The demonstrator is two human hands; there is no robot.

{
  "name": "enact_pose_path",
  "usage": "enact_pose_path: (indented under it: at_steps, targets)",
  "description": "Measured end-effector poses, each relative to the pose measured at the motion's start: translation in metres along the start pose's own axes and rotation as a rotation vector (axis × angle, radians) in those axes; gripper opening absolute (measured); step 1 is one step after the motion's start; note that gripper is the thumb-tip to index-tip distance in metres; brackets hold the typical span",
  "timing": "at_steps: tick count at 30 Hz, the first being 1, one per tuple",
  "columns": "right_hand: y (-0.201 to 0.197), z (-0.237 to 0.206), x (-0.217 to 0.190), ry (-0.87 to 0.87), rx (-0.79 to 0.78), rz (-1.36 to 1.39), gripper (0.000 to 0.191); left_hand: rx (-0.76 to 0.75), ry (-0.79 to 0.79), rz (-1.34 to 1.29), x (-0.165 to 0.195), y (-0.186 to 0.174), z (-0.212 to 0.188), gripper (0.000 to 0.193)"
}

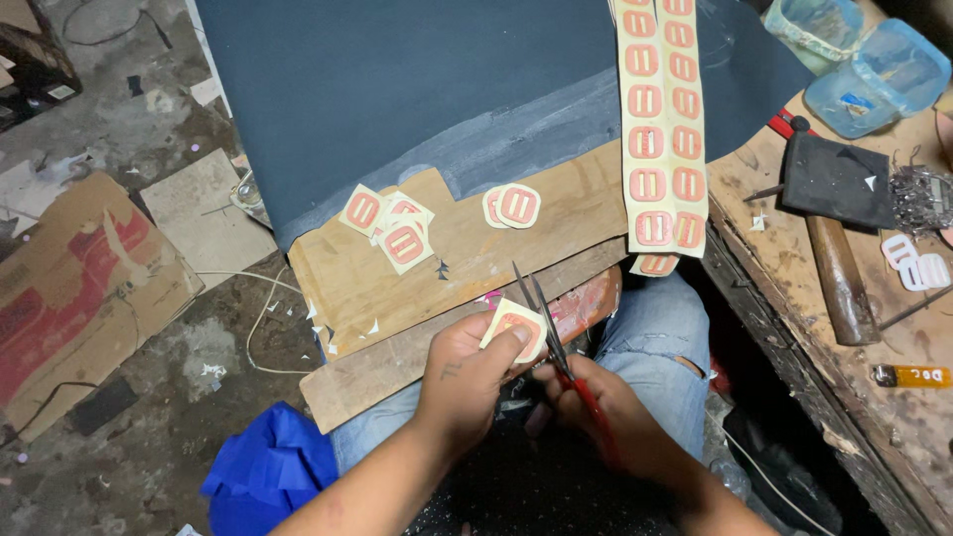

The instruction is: The person cuts a sheet of pink stickers with red 'B' logos using red-handled scissors. They first trim the edges, then separate the strip into individual stickers, and finally round the corners of each sticker.

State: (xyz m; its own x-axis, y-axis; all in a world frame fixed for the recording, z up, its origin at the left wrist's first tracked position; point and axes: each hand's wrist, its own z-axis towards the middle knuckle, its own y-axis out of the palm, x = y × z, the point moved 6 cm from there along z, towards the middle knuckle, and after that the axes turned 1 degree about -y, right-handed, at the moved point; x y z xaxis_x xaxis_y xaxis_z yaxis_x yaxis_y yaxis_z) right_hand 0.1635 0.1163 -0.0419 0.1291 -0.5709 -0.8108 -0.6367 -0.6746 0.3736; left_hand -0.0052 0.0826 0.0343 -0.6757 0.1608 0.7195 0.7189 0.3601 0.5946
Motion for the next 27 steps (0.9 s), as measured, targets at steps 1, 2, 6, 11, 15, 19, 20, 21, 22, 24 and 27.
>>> enact_pose_path:
  at_steps: [1,2,6,11,15,19,20,21,22,24,27]
  targets:
    - [0.001,0.001,0.0,-0.024,-0.023,0.038,0.034,0.007,-0.005,-0.005,0.0,-0.001,0.002,0.02]
    - [0.002,0.002,0.0,-0.048,-0.046,0.076,0.034,0.015,-0.011,-0.01,0.0,-0.002,0.004,0.019]
    - [-0.01,-0.004,0.005,0.081,0.02,0.061,0.034,0.004,-0.093,0.051,0.004,-0.009,0.01,0.021]
    - [-0.017,-0.014,-0.001,0.105,0.027,-0.053,0.032,-0.003,-0.195,0.207,0.01,-0.019,0.012,0.026]
    - [-0.014,-0.014,-0.004,0.062,-0.041,-0.073,0.03,-0.051,-0.179,0.323,0.018,-0.022,0.016,0.024]
    - [-0.021,-0.017,0.0,0.068,-0.002,-0.186,0.026,-0.049,-0.215,0.371,0.021,-0.026,0.016,0.025]
    - [-0.022,-0.018,0.002,0.086,0.016,-0.198,0.025,-0.045,-0.22,0.382,0.021,-0.026,0.016,0.026]
    - [-0.024,-0.019,0.005,0.118,0.055,-0.15,0.023,-0.019,-0.22,0.297,0.02,-0.026,0.016,0.025]
    - [-0.025,-0.018,0.009,0.148,0.095,-0.103,0.022,0.007,-0.217,0.214,0.019,-0.026,0.015,0.025]
    - [-0.025,-0.017,0.012,0.169,0.145,-0.07,0.021,0.033,-0.186,0.06,0.016,-0.021,0.016,0.026]
    - [-0.021,-0.014,0.012,0.163,0.163,-0.091,0.021,0.045,-0.105,-0.132,0.006,-0.01,0.012,0.026]
